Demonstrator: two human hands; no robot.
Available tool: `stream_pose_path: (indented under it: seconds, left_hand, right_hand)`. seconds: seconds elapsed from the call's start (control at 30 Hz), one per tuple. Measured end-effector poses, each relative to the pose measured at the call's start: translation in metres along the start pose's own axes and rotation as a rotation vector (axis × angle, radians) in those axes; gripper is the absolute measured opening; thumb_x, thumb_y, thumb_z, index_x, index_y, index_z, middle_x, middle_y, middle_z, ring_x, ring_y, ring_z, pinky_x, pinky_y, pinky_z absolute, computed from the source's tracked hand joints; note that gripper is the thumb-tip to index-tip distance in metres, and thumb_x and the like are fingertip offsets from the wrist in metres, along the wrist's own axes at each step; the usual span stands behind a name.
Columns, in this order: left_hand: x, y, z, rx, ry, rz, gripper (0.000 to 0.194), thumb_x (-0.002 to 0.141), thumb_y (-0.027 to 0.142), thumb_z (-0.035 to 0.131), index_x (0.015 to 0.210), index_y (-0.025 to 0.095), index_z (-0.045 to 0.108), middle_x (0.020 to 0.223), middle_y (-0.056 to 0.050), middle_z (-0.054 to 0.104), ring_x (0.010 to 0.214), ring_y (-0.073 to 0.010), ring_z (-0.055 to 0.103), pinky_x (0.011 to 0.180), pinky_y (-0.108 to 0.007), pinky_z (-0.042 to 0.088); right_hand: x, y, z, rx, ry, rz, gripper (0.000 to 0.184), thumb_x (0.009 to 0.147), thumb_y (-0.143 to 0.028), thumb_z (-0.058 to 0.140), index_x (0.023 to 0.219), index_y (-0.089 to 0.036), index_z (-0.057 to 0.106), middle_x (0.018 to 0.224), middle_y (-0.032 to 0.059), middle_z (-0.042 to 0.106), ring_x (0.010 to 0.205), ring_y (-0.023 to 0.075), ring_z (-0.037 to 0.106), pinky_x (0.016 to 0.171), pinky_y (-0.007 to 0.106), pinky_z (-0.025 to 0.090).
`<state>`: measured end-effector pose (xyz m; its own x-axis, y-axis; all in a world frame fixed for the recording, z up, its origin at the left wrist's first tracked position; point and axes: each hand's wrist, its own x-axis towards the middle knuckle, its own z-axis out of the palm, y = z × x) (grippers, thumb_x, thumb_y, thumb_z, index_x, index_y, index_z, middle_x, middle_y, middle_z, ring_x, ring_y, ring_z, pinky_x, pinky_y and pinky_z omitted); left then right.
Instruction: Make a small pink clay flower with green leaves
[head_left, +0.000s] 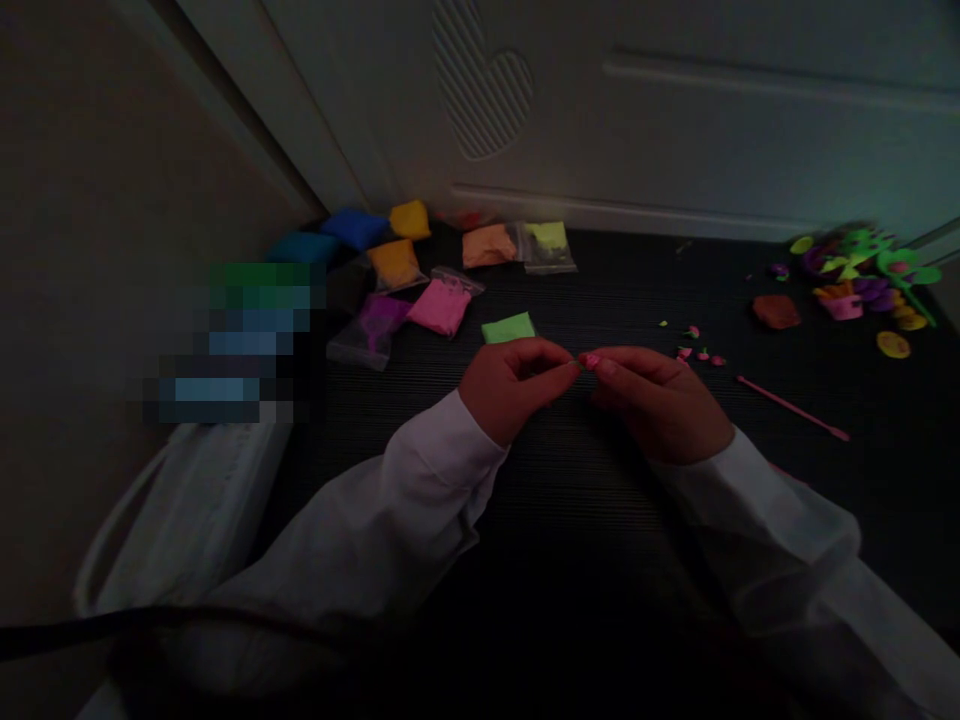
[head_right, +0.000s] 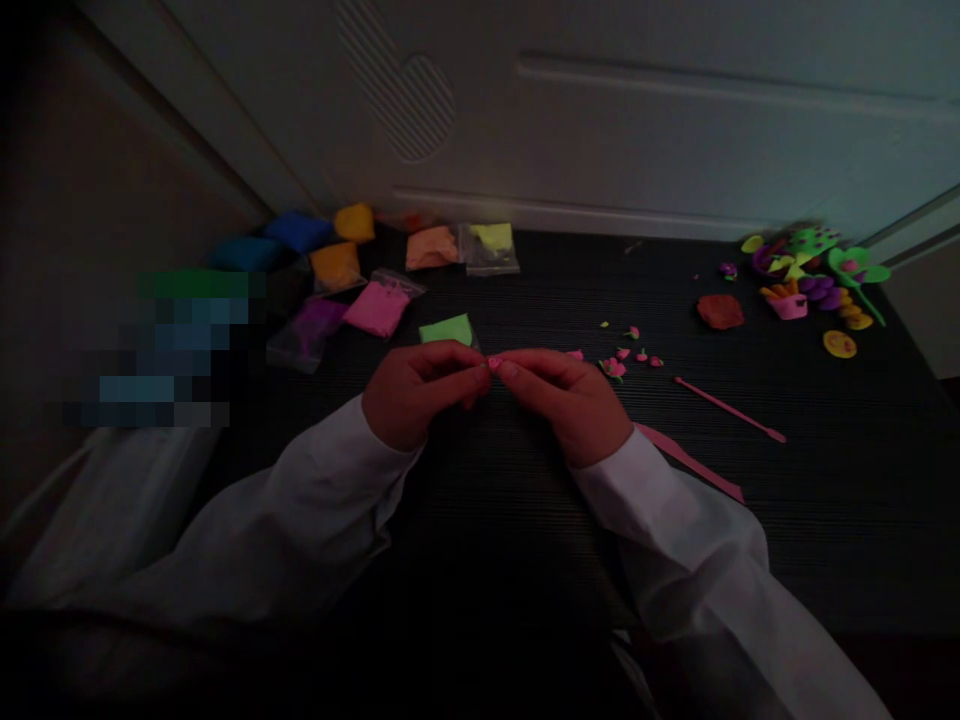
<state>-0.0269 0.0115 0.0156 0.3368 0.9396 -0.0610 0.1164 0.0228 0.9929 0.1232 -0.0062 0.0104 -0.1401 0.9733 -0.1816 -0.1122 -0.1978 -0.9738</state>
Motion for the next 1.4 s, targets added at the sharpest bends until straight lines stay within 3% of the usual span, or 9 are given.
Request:
stream_pose_path:
  seconds: [0.43,0.7,1.07,1.27,1.4]
  left_hand:
    - [0.0040,-0.0047,-0.0002,-0.245,-0.067,-0.073,0.012,0.064,0.025,0.055,0.062,0.013,0.055,0.052,0.003,0.051,0.044,-0.0053,0.044,0.044,-0.021,0.034]
    - [0.0043,-0.0068,-0.0001,-0.327,-0.095,-0.115,0.008,0.063,0.022,0.056,0.062,0.013,0.056,0.051,0.003,0.051,0.043,-0.0050,0.044,0.043,-0.021,0.033]
    - [0.0052,-0.0028,-0.0020,-0.678,-0.159,-0.305,0.007,0.058,0.017,0.057,0.064,0.014,0.056,0.053,0.000,0.054,0.048,-0.0086,0.049,0.042,-0.022,0.036]
    - [0.0051,-0.0053,0.0013,-0.579,-0.117,-0.204,0.013,0.055,0.015,0.059,0.068,0.015,0.057,0.052,0.002,0.054,0.045,-0.0068,0.047,0.042,-0.021,0.035]
    - [0.0044,-0.0082,0.0050,-0.430,-0.072,-0.102,0.015,0.058,0.020,0.061,0.071,0.015,0.058,0.050,0.004,0.052,0.043,-0.0051,0.044,0.042,-0.021,0.033]
  right_hand:
    - [-0.0003,0.0002,0.0020,-0.097,0.003,-0.120,0.011,0.066,-0.029,0.059,0.076,-0.029,0.063,0.067,-0.0040,0.059,0.062,0.0086,0.051,0.060,0.026,0.040]
    - [-0.0005,0.0001,0.0027,-0.091,-0.004,-0.098,0.012,0.066,-0.029,0.060,0.077,-0.028,0.063,0.067,-0.0038,0.059,0.060,0.0090,0.050,0.058,0.026,0.040]
    - [0.0009,0.0025,0.0028,-0.009,-0.014,-0.040,0.011,0.067,-0.029,0.058,0.077,-0.028,0.061,0.060,-0.0049,0.052,0.051,0.0069,0.041,0.049,0.024,0.034]
    - [0.0007,-0.0013,0.0057,0.168,-0.057,0.030,0.010,0.068,-0.028,0.055,0.076,-0.024,0.060,0.047,-0.0070,0.038,0.044,0.0051,0.032,0.046,0.023,0.029]
    - [0.0002,-0.0014,0.0071,0.204,-0.061,0.049,0.010,0.068,-0.029,0.056,0.075,-0.023,0.060,0.048,-0.0070,0.037,0.045,0.0050,0.031,0.045,0.022,0.028]
